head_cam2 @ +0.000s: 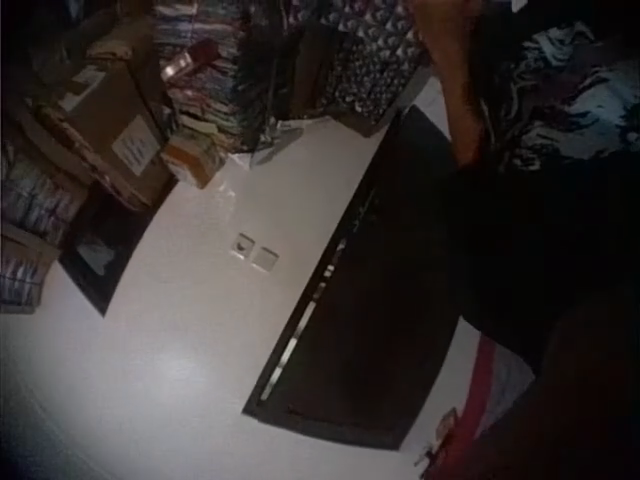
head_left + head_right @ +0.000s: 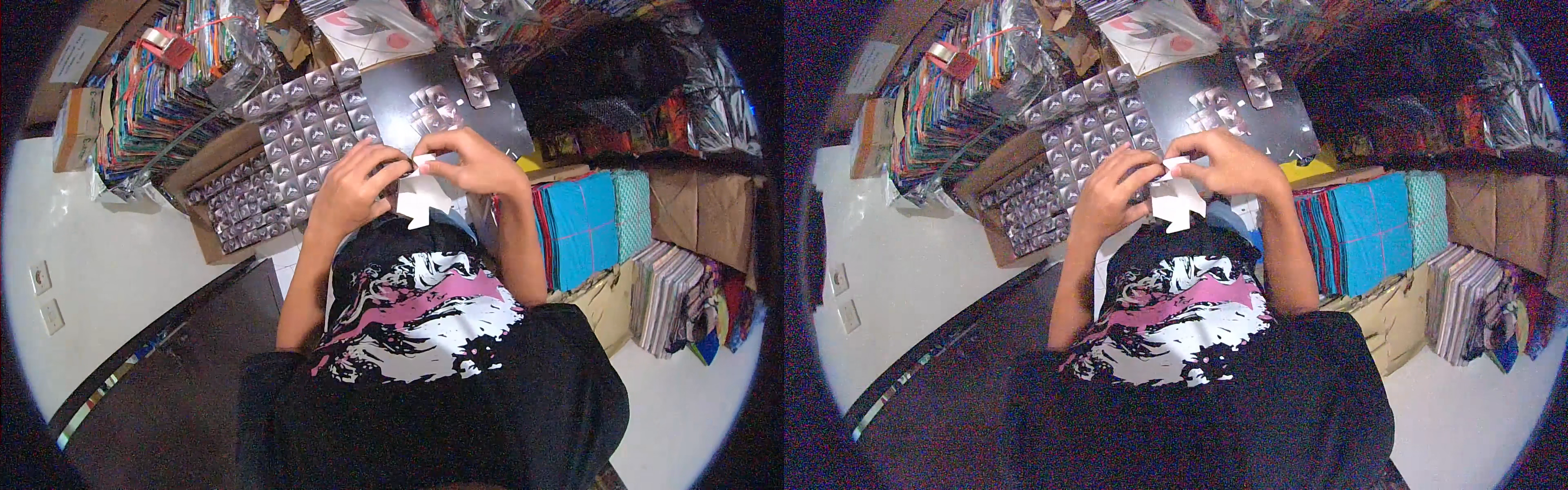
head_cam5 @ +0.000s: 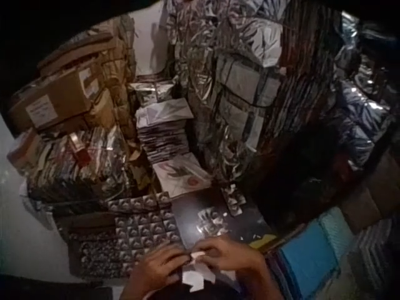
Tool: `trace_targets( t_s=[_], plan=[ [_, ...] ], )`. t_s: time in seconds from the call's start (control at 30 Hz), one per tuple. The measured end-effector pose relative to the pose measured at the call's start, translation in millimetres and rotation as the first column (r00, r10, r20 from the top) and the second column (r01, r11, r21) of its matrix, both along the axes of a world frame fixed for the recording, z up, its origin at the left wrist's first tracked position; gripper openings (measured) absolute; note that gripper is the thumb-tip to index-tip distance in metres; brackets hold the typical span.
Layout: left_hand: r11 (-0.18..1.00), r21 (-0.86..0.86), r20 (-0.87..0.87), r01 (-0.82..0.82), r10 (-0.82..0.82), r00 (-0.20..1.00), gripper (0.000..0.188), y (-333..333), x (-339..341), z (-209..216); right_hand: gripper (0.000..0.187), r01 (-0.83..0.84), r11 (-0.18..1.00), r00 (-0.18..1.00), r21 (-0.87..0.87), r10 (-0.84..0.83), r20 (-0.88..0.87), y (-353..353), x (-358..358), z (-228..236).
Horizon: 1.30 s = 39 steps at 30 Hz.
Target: Assembling small silver cardboard toy boxes.
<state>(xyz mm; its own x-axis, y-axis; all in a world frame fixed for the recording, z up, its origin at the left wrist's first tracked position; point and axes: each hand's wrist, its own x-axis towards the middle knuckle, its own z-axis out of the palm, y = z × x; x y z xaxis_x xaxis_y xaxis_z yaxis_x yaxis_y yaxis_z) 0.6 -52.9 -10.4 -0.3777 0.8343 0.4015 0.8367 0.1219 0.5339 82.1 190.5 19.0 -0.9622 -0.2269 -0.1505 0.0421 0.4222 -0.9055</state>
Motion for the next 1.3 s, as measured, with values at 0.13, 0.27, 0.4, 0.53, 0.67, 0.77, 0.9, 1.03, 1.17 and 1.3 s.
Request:
trace_targets(
  t_s=[0.13,0.27,0.4,0.53,0.67,0.77,0.9,1.03,1.17,1.3],
  plan=[
    [0.998,-0.026,0.236,-0.053,0.057,0.97,0.059,10,8,7,0.023,0.001,0.972,1.0,-0.236,0.002,0.011,14,3,-1],
    [0.987,0.131,0.109,-0.094,0.08,0.991,0.06,24,4,-2,0.022,0.13,0.975,0.985,-0.178,-0.107,0.134,20,3,2],
    [0.993,0.115,-0.021,-0.018,0.021,1.0,0.061,33,4,8,0.021,0.065,0.951,0.99,-0.302,-0.024,0.138,44,2,-16],
    [0.981,0.192,-0.178,0.009,0.026,0.984,0.063,55,2,3,0.033,0.218,0.686,0.945,-0.694,0.03,0.326,53,1,-42],
    [0.968,0.25,-0.115,-0.035,0.066,0.991,0.061,72,7,-1,0.042,0.309,0.523,0.922,-0.794,0.04,0.385,53,4,-40],
    [0.957,0.289,-0.151,0.03,0.014,0.988,0.059,87,5,-6,0.055,0.364,0.464,0.892,-0.807,0.075,0.446,64,5,-30],
    [0.971,0.239,-0.1,-0.021,0.046,0.994,0.057,102,8,-9,0.051,0.351,0.497,0.897,-0.794,0.065,0.437,81,3,-30],
    [0.969,0.24,-0.022,-0.05,0.057,0.998,0.054,118,11,-9,0.046,0.325,0.543,0.917,-0.775,0.019,0.398,96,4,-36],
    [0.969,0.12,0.12,-0.216,0.202,0.972,0.051,130,17,-1,0.043,0.383,0.883,0.891,-0.271,-0.431,-0.144,115,13,-20],
    [0.979,0.03,0.093,-0.201,0.197,0.976,0.06,146,24,0,0.026,0.354,0.896,0.892,0.269,-0.237,-0.384,125,23,17]
  ],
)
